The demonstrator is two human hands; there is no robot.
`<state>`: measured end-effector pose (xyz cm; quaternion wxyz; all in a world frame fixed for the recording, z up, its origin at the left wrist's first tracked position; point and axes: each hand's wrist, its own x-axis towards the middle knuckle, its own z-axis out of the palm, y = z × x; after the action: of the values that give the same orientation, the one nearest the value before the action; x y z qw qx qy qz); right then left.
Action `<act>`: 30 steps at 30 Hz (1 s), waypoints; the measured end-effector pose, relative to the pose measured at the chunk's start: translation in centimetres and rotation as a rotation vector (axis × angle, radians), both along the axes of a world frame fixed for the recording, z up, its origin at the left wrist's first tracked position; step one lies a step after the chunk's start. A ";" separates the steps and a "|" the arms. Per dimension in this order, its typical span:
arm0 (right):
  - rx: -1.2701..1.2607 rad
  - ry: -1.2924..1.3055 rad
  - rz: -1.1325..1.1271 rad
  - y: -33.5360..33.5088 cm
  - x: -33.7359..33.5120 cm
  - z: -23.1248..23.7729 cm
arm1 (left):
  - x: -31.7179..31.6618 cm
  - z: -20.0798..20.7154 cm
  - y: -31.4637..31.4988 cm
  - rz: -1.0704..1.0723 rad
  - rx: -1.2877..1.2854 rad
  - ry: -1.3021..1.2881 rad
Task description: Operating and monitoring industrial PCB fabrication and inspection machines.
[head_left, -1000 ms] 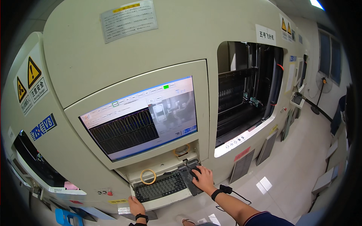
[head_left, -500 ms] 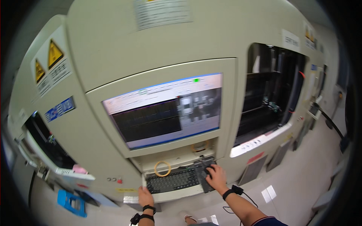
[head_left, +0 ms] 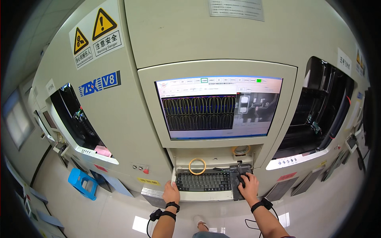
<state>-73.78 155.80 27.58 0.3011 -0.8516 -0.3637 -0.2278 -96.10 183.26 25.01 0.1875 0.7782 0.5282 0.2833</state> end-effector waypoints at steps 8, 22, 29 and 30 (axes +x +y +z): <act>-0.007 0.007 0.032 -0.1 -0.2 0.2 | 0.0 0.2 -0.1 0.003 0.022 0.009; -0.048 0.032 -0.018 -0.1 -0.2 0.5 | 0.1 0.7 -0.3 -0.011 -0.016 0.026; -0.057 0.035 0.013 0.0 0.1 0.7 | 0.0 0.8 -0.3 -0.015 -0.028 0.018; -0.050 0.036 0.022 0.0 0.1 0.7 | 0.0 0.8 -0.3 -0.016 -0.040 0.020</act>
<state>-73.68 155.77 28.29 0.2886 -0.8588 -0.3730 -0.2002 -96.13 182.98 25.82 0.1999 0.7813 0.5295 0.2632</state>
